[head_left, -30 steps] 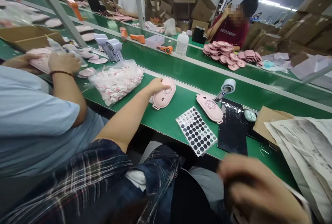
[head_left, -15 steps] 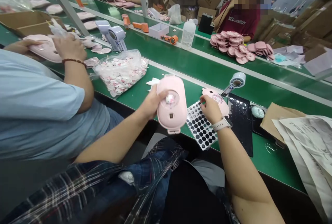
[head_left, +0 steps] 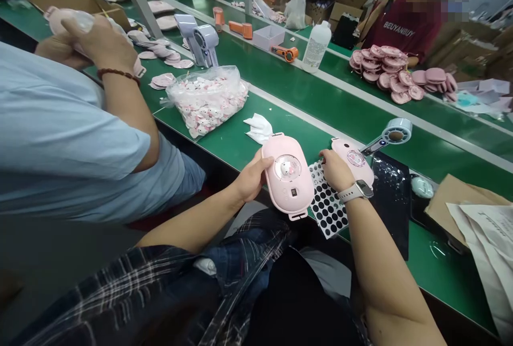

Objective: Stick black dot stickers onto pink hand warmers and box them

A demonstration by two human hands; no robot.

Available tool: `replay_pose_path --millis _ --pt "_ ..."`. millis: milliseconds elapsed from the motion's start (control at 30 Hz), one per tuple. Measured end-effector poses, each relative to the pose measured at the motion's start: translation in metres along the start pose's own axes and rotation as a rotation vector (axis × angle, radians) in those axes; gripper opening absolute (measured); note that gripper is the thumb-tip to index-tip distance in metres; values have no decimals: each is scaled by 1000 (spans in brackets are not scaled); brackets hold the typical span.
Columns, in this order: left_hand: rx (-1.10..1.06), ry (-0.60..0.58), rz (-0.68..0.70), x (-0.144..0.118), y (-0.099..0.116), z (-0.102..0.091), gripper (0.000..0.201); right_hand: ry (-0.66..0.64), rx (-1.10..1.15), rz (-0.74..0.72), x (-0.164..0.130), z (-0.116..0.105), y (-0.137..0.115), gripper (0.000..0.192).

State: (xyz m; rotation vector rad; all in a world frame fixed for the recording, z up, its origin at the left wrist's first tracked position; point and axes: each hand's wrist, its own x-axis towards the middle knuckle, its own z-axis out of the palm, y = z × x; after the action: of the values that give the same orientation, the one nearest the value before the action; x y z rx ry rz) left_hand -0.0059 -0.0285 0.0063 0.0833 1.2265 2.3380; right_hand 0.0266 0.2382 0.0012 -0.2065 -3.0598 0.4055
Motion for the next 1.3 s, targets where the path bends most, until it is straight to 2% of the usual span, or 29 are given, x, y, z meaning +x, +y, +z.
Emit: replay_pose_path --millis 233,500,700,833,933,1033,1200,1300 --pt "7 -2 -51 -5 -3 6 49 -14 -10 47 7 -1 2 33" --pt "-62 -11 -96 -9 -8 2 49 115 71 67 -4 -3 2 22" --pt "-60 37 -107 -7 -14 7 54 168 153 89 -11 -1 3 22" --pt "-157 32 -109 -1 -21 20 48 187 201 93 -16 0 3 21" --pt "-246 -3 -217 8 -27 34 37 193 232 86 -19 -1 4 19" --pt "-325 -51 -311 18 -30 51 38 199 256 74 -19 -2 6 15" --pt "-414 -119 -264 40 -32 79 38 238 252 53 -19 0 8 5" --pt "-422 -37 -255 55 -38 86 36 258 230 46 -19 3 10 5"
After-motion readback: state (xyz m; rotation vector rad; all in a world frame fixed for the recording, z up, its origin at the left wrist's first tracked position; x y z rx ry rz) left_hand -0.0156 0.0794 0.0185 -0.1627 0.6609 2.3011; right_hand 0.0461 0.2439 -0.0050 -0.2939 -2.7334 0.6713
